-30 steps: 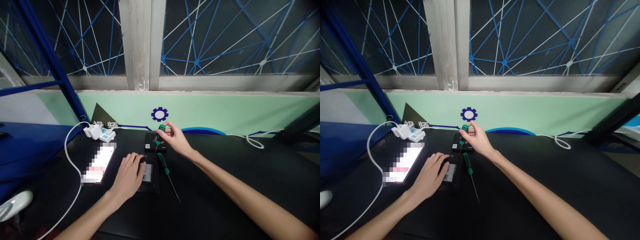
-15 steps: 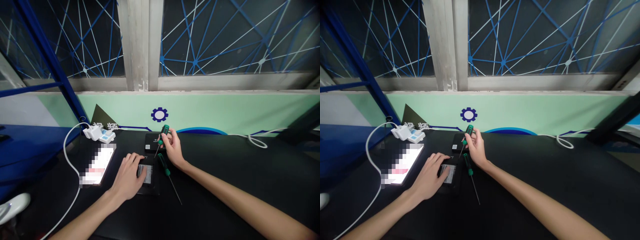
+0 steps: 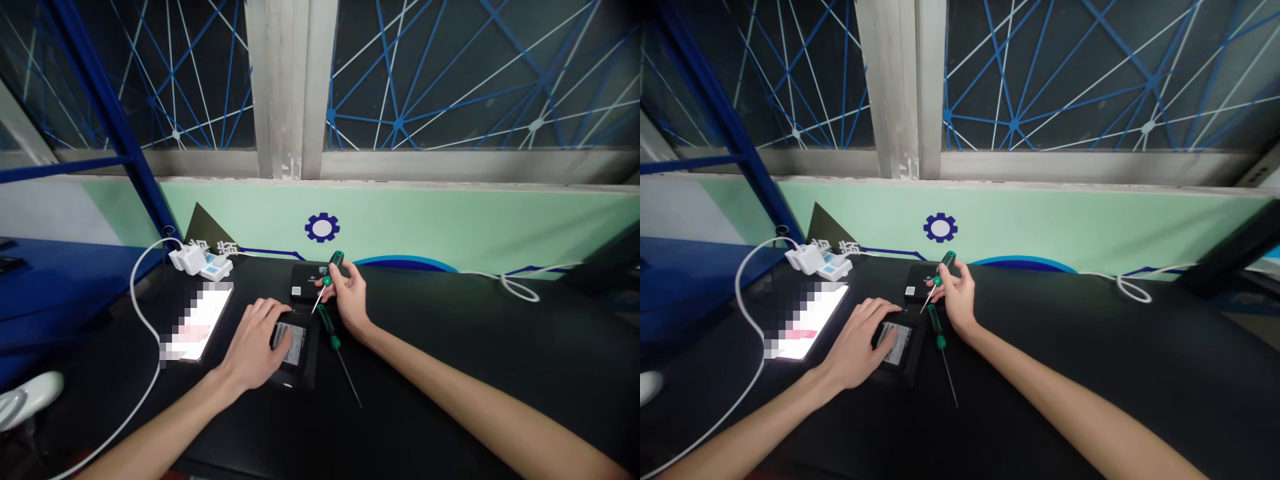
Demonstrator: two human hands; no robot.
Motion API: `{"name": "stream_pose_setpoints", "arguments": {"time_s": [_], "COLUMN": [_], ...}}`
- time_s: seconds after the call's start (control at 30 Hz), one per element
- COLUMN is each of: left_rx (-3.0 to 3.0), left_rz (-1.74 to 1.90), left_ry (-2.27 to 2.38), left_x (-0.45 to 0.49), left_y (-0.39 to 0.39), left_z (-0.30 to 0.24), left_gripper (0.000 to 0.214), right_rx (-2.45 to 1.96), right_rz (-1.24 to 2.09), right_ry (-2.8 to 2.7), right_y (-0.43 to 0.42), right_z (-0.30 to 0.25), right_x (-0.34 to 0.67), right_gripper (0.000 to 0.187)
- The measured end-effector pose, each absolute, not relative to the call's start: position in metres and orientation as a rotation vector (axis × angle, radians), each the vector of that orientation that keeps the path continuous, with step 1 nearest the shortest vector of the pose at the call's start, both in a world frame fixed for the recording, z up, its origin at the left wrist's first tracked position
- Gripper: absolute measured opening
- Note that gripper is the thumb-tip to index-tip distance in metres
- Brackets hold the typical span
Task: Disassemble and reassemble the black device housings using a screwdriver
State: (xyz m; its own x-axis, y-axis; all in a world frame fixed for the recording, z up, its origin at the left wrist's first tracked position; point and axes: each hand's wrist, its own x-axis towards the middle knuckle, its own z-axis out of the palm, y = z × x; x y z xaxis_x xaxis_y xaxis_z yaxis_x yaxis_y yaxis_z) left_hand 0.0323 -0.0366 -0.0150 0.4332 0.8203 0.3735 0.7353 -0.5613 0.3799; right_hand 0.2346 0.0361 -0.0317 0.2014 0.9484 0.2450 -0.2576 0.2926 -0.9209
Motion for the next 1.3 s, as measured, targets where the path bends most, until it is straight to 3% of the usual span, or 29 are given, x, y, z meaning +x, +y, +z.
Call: {"name": "stream_pose_setpoints", "arguments": {"time_s": [0.23, 0.4, 0.53, 1.3], "left_rx": [2.526, 2.54, 2.544, 2.538], "left_rz": [0.837, 0.865, 0.874, 0.775], "left_ry": [1.353, 1.344, 1.326, 1.342], "left_x": [0.032, 0.031, 0.031, 0.033], "left_y": [-0.037, -0.038, -0.039, -0.039], "left_z": [-0.014, -0.014, -0.014, -0.013], "left_gripper": [0.024, 0.024, 0.025, 0.022], "right_rx": [-0.892, -0.915, -0.914, -0.91], "right_rz": [1.057, 1.059, 1.038, 0.898], "right_ry": [-0.977, -1.006, -1.062, -1.193], "right_y": [0.037, 0.037, 0.033, 0.025], "right_z": [-0.032, -0.034, -0.033, -0.032], "right_x": [0.235, 0.235, 0.234, 0.23], "right_gripper": [0.061, 0.084, 0.092, 0.076]}}
